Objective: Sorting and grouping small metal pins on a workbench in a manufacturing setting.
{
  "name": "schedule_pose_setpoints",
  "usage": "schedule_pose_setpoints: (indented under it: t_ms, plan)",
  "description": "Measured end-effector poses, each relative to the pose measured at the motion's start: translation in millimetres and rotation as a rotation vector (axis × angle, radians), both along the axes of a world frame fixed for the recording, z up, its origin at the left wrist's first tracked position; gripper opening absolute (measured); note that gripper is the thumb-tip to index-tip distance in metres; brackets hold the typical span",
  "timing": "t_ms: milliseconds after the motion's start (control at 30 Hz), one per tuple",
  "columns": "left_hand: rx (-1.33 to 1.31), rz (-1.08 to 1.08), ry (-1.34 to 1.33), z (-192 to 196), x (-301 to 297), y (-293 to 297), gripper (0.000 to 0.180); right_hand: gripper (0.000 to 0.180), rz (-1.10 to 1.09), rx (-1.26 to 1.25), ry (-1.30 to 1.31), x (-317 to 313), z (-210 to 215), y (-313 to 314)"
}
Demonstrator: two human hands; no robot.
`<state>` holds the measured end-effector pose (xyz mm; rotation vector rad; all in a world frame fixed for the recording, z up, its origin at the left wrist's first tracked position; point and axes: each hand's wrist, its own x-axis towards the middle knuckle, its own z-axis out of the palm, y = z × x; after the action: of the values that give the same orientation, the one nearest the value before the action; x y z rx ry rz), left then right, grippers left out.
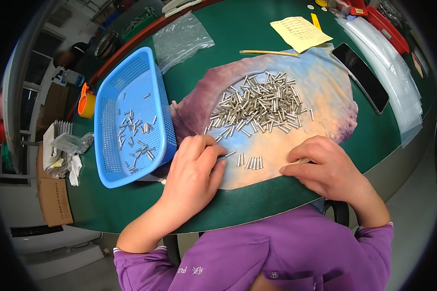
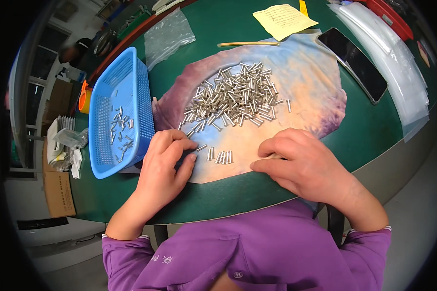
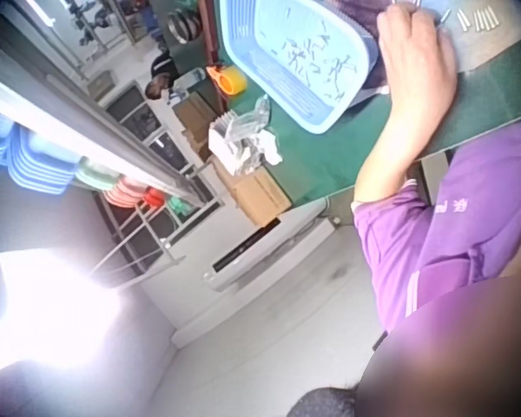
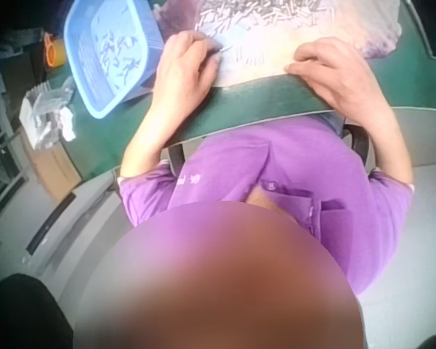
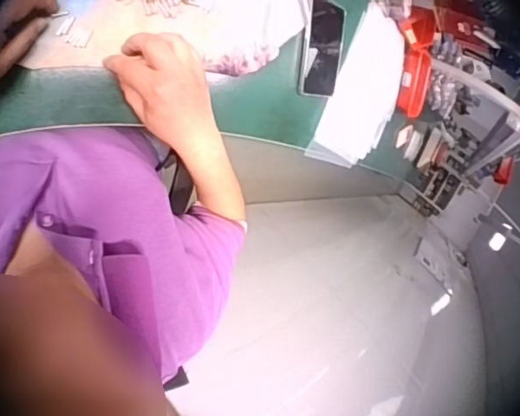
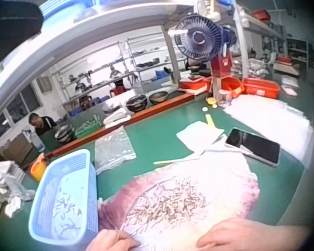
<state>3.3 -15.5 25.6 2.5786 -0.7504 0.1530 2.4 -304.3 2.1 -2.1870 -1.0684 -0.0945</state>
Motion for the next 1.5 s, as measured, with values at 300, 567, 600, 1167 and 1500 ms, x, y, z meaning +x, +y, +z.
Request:
schedule_pose_setpoints:
  t_ms: [300, 567, 600, 1167, 1500]
  plan:
    - [-0.043, -0.048, 0.154, 4.8, -4.3, -8.8, 0.023, 0.03, -0.019, -0.039, -0.018, -1.8, 4.4, 2.3]
    - [-0.082, -0.116, 0.138, 1.2, -2.0, -15.2, 0.026, 0.036, -0.098, 0.138, 0.102, 13.1, 18.1, 25.2]
    - [-0.085, -0.118, 0.138, 1.4, -1.8, -16.0, 0.026, 0.037, -0.052, 0.235, 0.285, 16.2, 19.8, 28.9]
    - [-0.136, -0.168, 0.194, -1.8, -4.1, -11.7, 0.025, 0.035, 0.082, 0.629, 1.06, 27.2, -0.7, 58.5]
    - [0.003, -0.304, 0.094, 1.1, -8.0, -5.3, 0.04, 0.028, -0.113, -0.033, -0.054, -4.3, 10.9, 21.6]
